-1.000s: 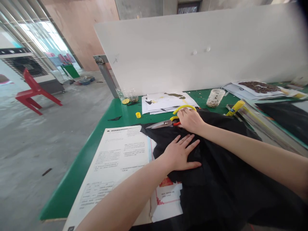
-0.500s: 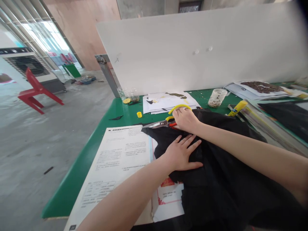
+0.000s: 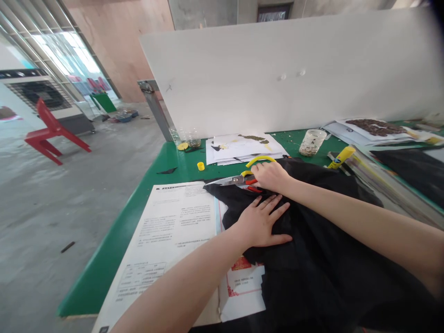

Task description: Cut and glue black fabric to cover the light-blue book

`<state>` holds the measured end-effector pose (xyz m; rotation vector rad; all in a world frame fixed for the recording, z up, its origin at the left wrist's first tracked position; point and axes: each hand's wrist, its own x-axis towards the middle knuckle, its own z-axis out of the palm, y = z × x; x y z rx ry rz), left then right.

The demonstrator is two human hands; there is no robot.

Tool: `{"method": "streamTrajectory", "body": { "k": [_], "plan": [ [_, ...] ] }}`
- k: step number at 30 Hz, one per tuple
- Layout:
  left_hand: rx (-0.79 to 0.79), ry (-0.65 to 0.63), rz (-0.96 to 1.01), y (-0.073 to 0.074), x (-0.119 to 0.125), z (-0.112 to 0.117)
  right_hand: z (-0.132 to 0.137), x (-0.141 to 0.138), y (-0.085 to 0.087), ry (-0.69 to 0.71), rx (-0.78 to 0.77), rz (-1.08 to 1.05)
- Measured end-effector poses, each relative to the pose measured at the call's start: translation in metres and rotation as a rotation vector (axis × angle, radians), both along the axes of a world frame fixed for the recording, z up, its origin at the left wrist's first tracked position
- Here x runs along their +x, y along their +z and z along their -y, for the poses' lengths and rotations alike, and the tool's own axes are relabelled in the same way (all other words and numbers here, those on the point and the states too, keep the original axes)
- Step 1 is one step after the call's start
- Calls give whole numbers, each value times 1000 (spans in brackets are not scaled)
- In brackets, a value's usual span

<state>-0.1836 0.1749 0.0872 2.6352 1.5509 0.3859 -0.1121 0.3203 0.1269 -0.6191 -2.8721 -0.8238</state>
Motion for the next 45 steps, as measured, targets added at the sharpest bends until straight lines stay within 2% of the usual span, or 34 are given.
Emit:
{"method": "streamTrajectory", "body": {
  "k": [13, 21, 30, 45],
  "plan": [
    [-38, 1, 28, -2, 1, -3, 4, -7, 9, -16, -61, -82],
    [-52, 11, 32, -1, 1, -2, 11, -9, 4, -76, -104, -160],
    [-31, 21, 0, -1, 2, -2, 17, -28, 7, -40, -65, -139],
    [-74, 4, -23, 0, 2, -4, 13, -27, 13, -7, -93, -67]
  ]
}}
